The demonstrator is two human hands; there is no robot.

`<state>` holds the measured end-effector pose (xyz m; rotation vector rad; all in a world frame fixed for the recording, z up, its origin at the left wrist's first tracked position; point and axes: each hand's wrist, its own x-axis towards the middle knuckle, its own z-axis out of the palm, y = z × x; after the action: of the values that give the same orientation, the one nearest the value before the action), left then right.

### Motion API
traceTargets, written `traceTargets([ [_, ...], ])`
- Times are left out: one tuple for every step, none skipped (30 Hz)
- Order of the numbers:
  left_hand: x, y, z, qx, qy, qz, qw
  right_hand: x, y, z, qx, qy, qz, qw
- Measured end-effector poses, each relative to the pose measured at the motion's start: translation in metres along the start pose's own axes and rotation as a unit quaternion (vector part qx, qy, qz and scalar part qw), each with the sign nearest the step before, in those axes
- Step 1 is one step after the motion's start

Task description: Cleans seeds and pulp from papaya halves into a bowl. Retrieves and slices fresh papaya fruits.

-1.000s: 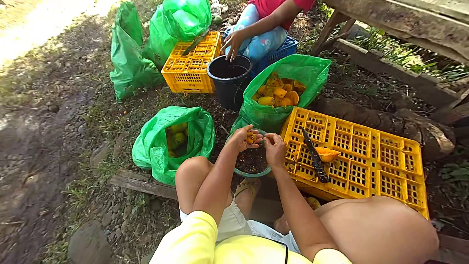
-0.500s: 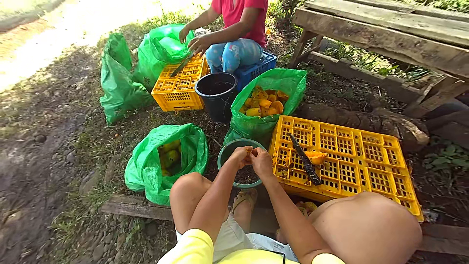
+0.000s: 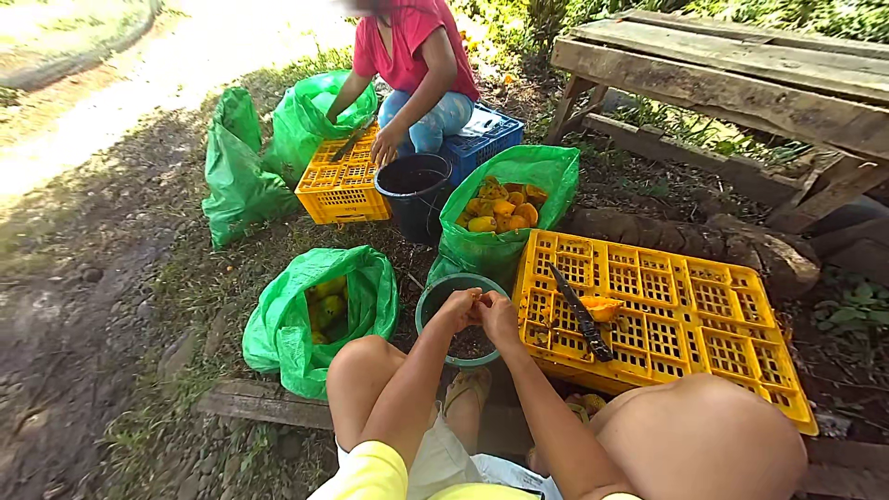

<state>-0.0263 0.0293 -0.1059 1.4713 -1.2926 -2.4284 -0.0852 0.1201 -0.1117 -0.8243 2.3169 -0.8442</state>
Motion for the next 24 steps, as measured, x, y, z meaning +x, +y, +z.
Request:
traceTargets([
  [0.001,0.000,-0.001,-0.005,0.003,0.001,1.000,-0.001,-0.001,0.000,0.000,0.003,-0.001,1.000],
  [0.002,0.000,-0.001,-0.010,0.006,0.003,1.000,-0.002,-0.002,0.000,0.001,0.005,-0.004,1.000],
  [0.002,0.000,-0.002,-0.014,0.011,0.004,1.000,-0.002,-0.002,-0.001,0.002,0.003,-0.007,1.000],
  [0.002,0.000,-0.002,-0.015,0.015,0.005,1.000,-0.002,-0.003,-0.001,0.001,-0.003,-0.008,1.000],
  [0.003,-0.001,-0.001,-0.015,0.016,0.005,1.000,-0.002,-0.003,-0.001,-0.001,-0.006,-0.007,1.000],
  [0.003,-0.001,-0.001,-0.014,0.015,0.005,1.000,-0.002,-0.002,-0.001,-0.003,-0.007,-0.004,1.000],
  [0.003,-0.002,-0.001,-0.012,0.011,0.005,1.000,-0.002,-0.001,-0.001,-0.003,-0.005,-0.001,1.000],
  [0.003,-0.002,-0.001,-0.010,0.008,0.006,1.000,-0.002,-0.001,-0.002,-0.001,-0.002,0.002,1.000],
  [0.003,-0.002,0.000,-0.009,0.006,0.007,1.000,-0.002,-0.001,-0.003,0.001,0.001,0.003,1.000],
  [0.002,-0.002,0.000,-0.009,0.005,0.008,1.000,-0.002,-0.001,-0.003,0.004,0.003,0.000,1.000],
  [0.002,-0.001,0.000,-0.011,0.004,0.009,1.000,-0.003,0.000,-0.003,0.004,0.007,-0.005,1.000],
  [0.002,-0.002,-0.001,-0.013,0.003,0.010,1.000,-0.002,0.001,-0.002,0.003,0.011,-0.014,1.000],
  [0.003,-0.002,-0.002,-0.016,0.005,0.012,1.000,-0.002,0.002,-0.001,0.005,0.016,-0.023,1.000],
  [0.003,-0.002,-0.002,-0.021,0.007,0.012,1.000,-0.002,0.002,0.000,0.009,0.021,-0.031,0.999],
  [0.002,-0.001,-0.003,-0.028,0.010,0.011,0.999,-0.002,0.003,0.001,0.014,0.027,-0.039,0.999],
  [0.002,0.000,-0.003,-0.035,0.015,0.010,0.999,-0.002,0.004,0.001,0.019,0.034,-0.047,0.998],
  [0.001,0.000,-0.002,-0.041,0.020,0.009,0.999,-0.002,0.005,0.002,0.023,0.041,-0.056,0.997],
  [0.001,0.001,-0.002,-0.046,0.024,0.008,0.999,-0.002,0.006,0.002,0.025,0.050,-0.067,0.996],
  [0.001,0.001,-0.003,-0.049,0.027,0.008,0.998,-0.002,0.008,0.003,0.026,0.063,-0.076,0.995],
  [0.002,0.002,-0.003,-0.051,0.030,0.007,0.998,-0.002,0.009,0.004,0.027,0.075,-0.085,0.993],
  [0.002,0.002,-0.004,-0.051,0.032,0.005,0.998,-0.002,0.009,0.005,0.029,0.083,-0.092,0.992],
  [0.002,0.003,-0.004,-0.049,0.034,0.001,0.998,-0.002,0.009,0.005,0.029,0.086,-0.096,0.991],
  [0.002,0.003,-0.005,-0.047,0.033,-0.002,0.998,-0.003,0.008,0.005,0.027,0.084,-0.097,0.991],
  [0.002,0.003,-0.005,-0.047,0.034,-0.003,0.998,-0.003,0.009,0.005,0.021,0.081,-0.099,0.992],
])
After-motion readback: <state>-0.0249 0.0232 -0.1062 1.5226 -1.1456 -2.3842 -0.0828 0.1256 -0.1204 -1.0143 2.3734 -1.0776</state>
